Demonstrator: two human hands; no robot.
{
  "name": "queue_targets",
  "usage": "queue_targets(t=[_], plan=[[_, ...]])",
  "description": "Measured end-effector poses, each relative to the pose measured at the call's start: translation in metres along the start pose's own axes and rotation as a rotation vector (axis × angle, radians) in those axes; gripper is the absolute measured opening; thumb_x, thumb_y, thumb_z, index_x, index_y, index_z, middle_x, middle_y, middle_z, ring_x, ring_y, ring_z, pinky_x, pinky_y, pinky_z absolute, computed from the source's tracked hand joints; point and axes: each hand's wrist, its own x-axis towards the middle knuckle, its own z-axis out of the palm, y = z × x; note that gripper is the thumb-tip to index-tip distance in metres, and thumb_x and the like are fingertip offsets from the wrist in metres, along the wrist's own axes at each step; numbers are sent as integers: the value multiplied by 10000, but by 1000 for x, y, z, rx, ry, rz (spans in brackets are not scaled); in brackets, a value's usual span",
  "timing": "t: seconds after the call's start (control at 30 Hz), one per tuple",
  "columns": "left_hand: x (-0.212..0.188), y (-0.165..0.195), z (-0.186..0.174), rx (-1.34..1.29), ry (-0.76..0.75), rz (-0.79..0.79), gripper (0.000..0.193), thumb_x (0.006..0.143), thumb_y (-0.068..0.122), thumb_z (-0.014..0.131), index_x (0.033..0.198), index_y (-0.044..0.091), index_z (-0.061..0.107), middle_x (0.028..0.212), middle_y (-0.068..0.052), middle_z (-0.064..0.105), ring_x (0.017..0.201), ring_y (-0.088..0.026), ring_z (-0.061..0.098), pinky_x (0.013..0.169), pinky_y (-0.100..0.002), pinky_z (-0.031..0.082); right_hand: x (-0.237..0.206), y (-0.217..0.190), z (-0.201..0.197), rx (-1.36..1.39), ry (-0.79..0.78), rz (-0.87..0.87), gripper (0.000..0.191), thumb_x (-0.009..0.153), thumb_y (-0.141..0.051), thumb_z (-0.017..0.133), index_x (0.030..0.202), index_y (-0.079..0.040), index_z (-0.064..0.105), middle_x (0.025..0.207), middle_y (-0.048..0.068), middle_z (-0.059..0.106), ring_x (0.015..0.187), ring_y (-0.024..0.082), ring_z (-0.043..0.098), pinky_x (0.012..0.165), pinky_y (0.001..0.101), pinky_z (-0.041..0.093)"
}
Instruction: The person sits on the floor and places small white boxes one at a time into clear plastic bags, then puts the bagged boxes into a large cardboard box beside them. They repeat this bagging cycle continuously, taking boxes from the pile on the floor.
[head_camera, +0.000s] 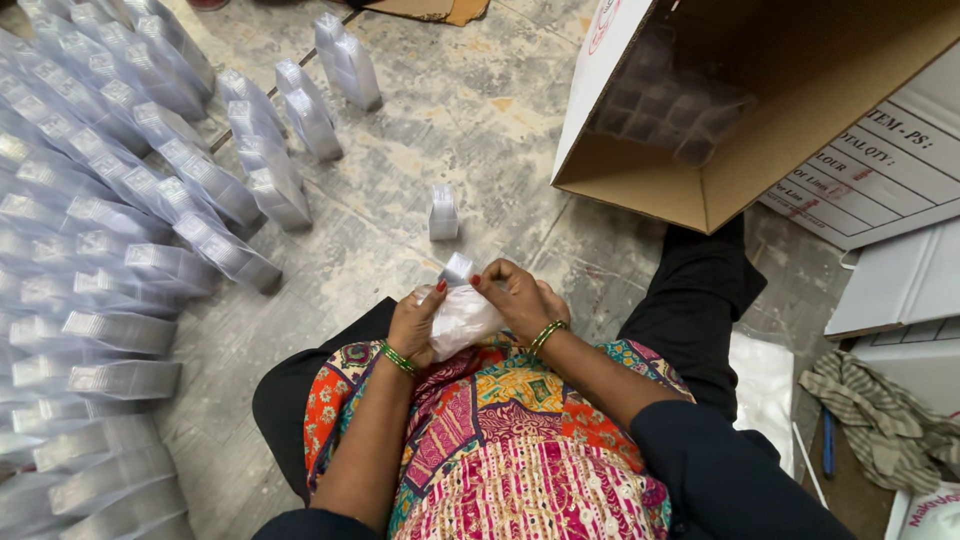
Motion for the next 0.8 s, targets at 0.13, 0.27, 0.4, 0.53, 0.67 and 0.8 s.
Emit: queue_targets(t=[0.13, 0.27, 0.4, 0.53, 0.67, 0.8], plan=[[12, -11, -9, 64, -30, 82, 175, 997, 214, 705, 985, 46, 658, 876, -30, 680, 765, -131, 660, 693, -313, 557, 4, 15, -5, 76, -54, 86, 228, 998, -293, 704, 931, -90, 622, 823, -57, 590, 751, 26, 482, 670, 201, 399], [19, -22, -18, 123, 25, 35, 169, 988, 211, 652, 949, 47, 663, 830, -13, 663, 730, -126, 625, 678, -304, 540, 8, 25, -3, 168, -92, 26, 285, 1082, -280, 692, 921, -80, 568, 916, -58, 588, 861, 27, 498, 776, 204, 427], [20, -28, -20, 119, -53, 89, 156, 1010, 180, 646, 982, 28, 672, 885, -48, 694, 774, -147, 641, 714, -305, 533, 4, 16, -6, 416, -151, 188, 233, 1021, -314, 652, 1017, -87, 601, 921, -11, 670, 843, 87, 607, 784, 244, 503], [21, -19, -12, 23, -148, -1, 236, 974, 249, 632, 1006, 24, 691, 906, -109, 741, 787, -207, 716, 748, -360, 594, 0, 5, -11, 534, -151, 452, 235, 924, -313, 648, 1050, -119, 605, 976, -9, 680, 922, 110, 655, 885, 296, 542], [2, -10, 5, -167, -227, -207, 315, 988, 371, 646, 988, 57, 626, 952, -112, 750, 822, -238, 745, 763, -410, 622, -1, -2, -22, 588, -226, 394, 244, 1006, -299, 696, 1063, -94, 576, 1006, 5, 642, 983, 133, 656, 930, 304, 543], [-12, 5, 22, -207, -272, -302, 349, 991, 349, 643, 1102, 19, 663, 1013, -122, 754, 884, -231, 737, 817, -385, 616, -1, -5, -32, 685, -190, 366, 253, 946, -298, 725, 1005, -126, 549, 958, 9, 635, 929, 149, 676, 891, 349, 569]])
